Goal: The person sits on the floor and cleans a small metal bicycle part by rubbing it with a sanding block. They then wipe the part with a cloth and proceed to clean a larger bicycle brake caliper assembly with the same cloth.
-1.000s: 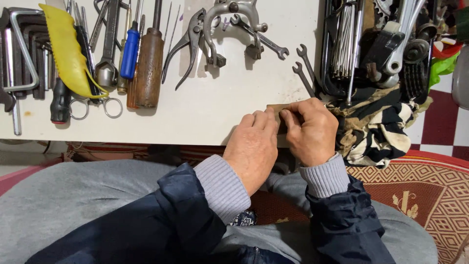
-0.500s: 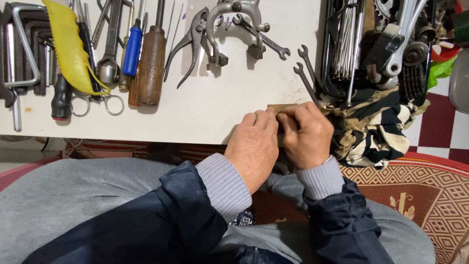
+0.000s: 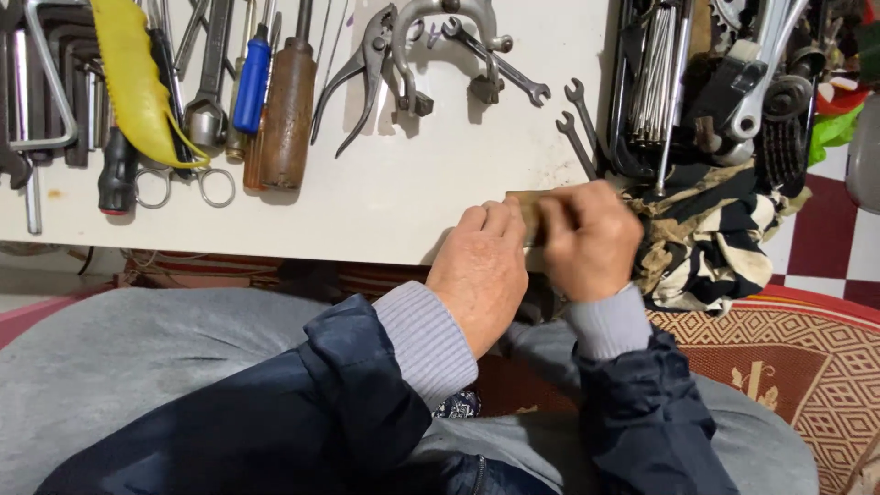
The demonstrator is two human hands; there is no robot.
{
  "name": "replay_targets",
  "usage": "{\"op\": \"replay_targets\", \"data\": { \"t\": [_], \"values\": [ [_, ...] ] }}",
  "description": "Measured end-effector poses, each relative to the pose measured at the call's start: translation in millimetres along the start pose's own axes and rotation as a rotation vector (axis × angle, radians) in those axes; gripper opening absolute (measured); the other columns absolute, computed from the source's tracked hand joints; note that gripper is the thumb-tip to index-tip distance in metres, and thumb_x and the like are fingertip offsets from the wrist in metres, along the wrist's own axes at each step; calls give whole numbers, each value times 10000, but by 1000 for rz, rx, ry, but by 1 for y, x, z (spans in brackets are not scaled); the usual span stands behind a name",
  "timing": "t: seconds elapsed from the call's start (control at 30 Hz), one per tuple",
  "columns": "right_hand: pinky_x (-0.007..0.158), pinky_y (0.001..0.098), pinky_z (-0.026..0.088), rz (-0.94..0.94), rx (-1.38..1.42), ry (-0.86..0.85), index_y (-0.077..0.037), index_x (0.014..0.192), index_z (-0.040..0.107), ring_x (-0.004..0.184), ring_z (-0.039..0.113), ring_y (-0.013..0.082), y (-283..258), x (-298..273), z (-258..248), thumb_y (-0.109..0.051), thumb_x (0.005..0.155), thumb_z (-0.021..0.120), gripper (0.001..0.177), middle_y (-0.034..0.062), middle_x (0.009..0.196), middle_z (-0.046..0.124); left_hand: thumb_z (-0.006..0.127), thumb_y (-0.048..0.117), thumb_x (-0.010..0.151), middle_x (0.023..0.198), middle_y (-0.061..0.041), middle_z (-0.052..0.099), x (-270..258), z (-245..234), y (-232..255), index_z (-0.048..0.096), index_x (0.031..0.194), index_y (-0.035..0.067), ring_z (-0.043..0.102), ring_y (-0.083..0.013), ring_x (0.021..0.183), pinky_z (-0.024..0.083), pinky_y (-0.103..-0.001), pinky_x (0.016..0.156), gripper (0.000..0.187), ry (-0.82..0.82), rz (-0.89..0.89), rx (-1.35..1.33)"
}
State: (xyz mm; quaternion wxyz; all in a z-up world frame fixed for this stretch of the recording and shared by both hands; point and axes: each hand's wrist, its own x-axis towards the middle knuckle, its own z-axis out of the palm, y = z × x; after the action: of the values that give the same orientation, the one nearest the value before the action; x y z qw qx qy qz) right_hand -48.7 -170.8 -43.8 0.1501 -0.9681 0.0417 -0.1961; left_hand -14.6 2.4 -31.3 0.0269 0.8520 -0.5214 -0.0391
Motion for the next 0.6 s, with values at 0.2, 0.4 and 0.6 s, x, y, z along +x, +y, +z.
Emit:
{"op": "replay_targets", "data": {
  "t": [0.2,0.4,0.6],
  "values": [
    [717,408,540,67,139,-13,-120,897,781,796,688,341,-12,-4,3,-81,865,849,85,85,793,673,622,119,842,1421,-298,523,1,-3,-2,623,1272,-89,476,-394,1123,358,-470,906,478,7,-2,-21],
    [724,378,547,17,68,27,-143,916,780,805,689,305,-12,-9,10,-120,891,834,64,62,813,672,618,109,842,1408,-302,530,2,6,0,617,1270,-98,483,-407,1131,358,-472,910,476,53,-15,-63],
    [716,422,541,12,-6,14,-92,905,755,802,680,344,12,-6,5,-85,886,834,82,100,802,649,619,91,837,1408,-311,529,-1,-2,0,627,1261,-94,486,-391,1101,358,-459,886,462,24,-11,-38]
  ]
}}
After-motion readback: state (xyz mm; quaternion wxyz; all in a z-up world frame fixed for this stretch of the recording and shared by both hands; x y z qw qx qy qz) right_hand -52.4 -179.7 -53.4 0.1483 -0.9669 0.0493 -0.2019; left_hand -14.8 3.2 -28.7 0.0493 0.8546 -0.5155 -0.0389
